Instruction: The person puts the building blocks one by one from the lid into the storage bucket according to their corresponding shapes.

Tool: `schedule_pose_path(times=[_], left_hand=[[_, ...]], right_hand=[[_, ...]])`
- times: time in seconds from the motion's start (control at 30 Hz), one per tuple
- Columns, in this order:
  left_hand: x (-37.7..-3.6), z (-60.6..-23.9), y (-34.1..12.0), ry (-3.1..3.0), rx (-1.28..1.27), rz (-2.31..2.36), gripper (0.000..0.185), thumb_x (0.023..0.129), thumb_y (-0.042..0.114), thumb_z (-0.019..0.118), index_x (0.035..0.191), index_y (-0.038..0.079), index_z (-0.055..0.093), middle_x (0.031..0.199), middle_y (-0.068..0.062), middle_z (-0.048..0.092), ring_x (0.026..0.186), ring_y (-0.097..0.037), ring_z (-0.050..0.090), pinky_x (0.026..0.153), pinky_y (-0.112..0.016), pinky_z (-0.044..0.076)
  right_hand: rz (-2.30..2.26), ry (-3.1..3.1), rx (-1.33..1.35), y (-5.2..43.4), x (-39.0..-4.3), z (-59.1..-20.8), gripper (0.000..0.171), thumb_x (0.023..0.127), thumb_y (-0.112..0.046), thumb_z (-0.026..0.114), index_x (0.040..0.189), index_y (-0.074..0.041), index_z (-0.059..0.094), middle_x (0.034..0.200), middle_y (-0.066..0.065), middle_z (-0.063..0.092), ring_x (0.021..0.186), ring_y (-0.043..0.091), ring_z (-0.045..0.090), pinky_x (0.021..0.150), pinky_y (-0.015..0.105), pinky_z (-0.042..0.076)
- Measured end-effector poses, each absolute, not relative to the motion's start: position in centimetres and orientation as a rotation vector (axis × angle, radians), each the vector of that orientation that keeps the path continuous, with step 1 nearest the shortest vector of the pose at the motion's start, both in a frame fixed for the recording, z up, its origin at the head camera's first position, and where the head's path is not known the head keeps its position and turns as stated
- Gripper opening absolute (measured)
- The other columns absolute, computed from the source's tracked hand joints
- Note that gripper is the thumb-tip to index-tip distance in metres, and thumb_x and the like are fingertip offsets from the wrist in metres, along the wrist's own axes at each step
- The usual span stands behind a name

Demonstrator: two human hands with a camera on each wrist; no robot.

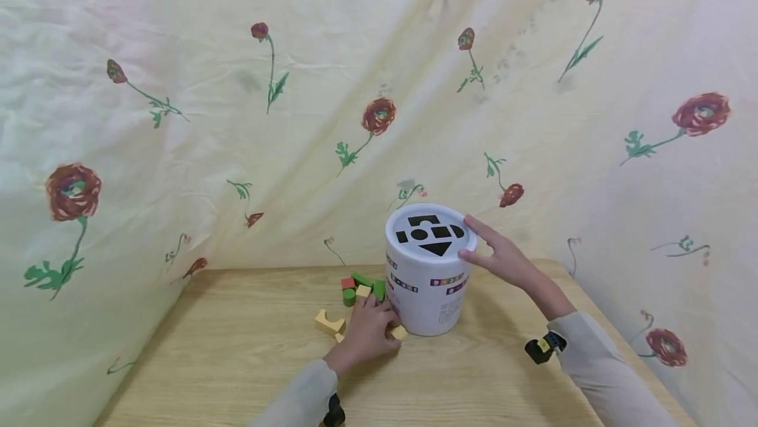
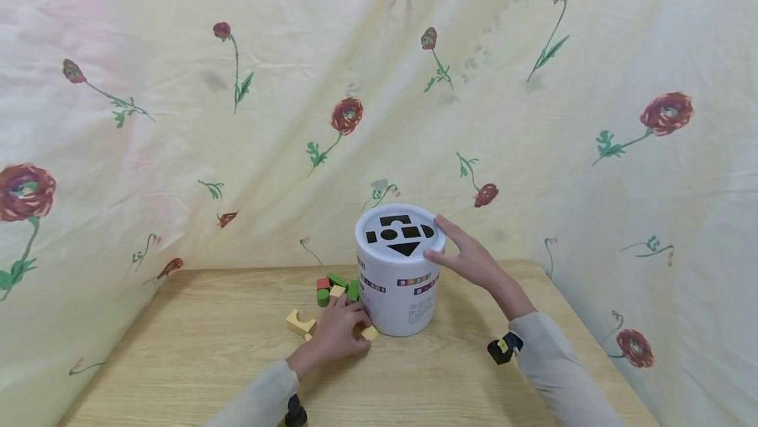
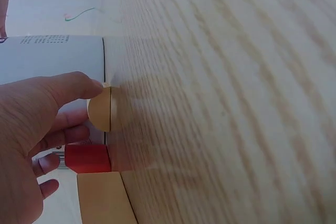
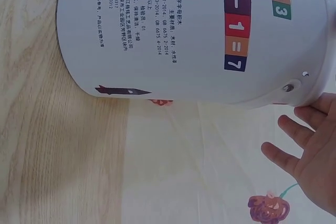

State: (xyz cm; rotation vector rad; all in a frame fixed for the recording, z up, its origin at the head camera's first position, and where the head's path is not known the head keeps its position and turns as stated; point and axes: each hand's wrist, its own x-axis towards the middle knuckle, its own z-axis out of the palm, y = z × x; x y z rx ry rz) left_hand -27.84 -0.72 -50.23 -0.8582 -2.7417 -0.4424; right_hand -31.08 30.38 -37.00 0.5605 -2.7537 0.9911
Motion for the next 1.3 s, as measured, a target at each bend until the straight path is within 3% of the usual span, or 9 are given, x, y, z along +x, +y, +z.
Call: schedule_pose_path(times=[0.27,0.63,1.3], left_hand=[[-27.48,-50.47,-0.75,-2.749,-0.978,-0.515,0.027,0.075,0.025,0.08,0.102,0.022,0.077,0.101,0.011,0.072,0.09,-0.011,0.043,0.09,-0.037,0.038],[-27.7,-50.35,-0.56,-2.802,-0.972,-0.47,0.035,0.077,0.039,0.083,0.106,0.021,0.077,0.105,0.01,0.073,0.095,-0.009,0.047,0.091,-0.032,0.039],[-27.48,-50.61,-0.35,-2.833,-1.01,-0.459,0.033,0.075,0.036,0.082,0.105,0.025,0.078,0.108,0.009,0.071,0.106,-0.012,0.05,0.103,-0.041,0.04]], right_hand=[[1.01,-2.792,0.548,30.92,-31.52,-36.81,0.086,0.096,-0.044,0.068,0.163,-0.015,0.022,0.17,0.015,0.019,0.152,0.05,0.022,0.114,0.074,0.023],[1.025,-2.791,0.553,30.83,-31.68,-36.65,0.086,0.096,-0.044,0.067,0.163,-0.016,0.021,0.17,0.015,0.018,0.152,0.049,0.023,0.113,0.072,0.028],[1.03,-2.758,0.566,30.64,-31.85,-37.06,0.085,0.097,-0.043,0.067,0.163,-0.014,0.023,0.169,0.016,0.02,0.153,0.046,0.023,0.113,0.068,0.031]])
